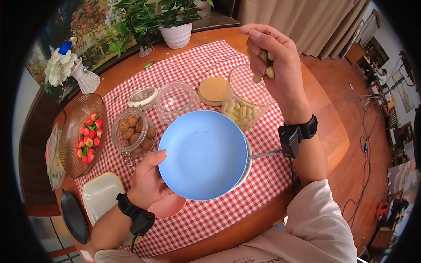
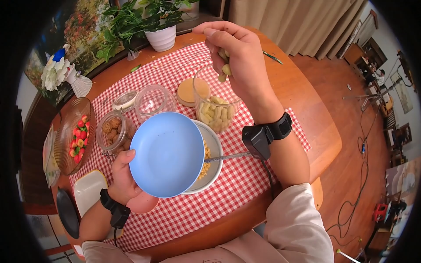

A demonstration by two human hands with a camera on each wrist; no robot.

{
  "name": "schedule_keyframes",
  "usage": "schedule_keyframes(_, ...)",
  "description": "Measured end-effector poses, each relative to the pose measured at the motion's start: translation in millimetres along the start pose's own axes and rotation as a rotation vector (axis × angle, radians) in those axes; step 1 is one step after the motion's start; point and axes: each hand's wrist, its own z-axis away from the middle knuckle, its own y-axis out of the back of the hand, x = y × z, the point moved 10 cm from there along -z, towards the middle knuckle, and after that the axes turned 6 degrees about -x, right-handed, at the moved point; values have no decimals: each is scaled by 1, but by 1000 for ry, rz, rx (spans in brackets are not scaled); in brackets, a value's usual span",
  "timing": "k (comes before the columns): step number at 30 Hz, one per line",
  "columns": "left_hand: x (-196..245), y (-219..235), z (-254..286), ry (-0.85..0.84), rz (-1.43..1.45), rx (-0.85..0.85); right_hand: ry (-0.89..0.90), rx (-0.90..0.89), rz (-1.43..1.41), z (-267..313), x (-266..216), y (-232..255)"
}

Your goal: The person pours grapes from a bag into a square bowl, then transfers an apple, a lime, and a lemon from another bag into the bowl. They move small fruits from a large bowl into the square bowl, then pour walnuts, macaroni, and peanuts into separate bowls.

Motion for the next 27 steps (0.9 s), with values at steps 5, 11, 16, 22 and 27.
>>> schedule_keyframes(5,-2,16,-1,10,-16,-111,13,-2,12,-1,2,2)
schedule_keyframes(11,0,5,-1,0,3,-115,16,-8,-32,-1,3,3)
schedule_keyframes(16,0,6,-1,-6,15,-67,35,40,-41,0,0,7)
schedule_keyframes(22,0,6,-1,-10,11,-54,95,145,-2,2,-5,17)
schedule_keyframes(27,0,9,-1,-15,-18,-67,135,286,39,6,-8,33)
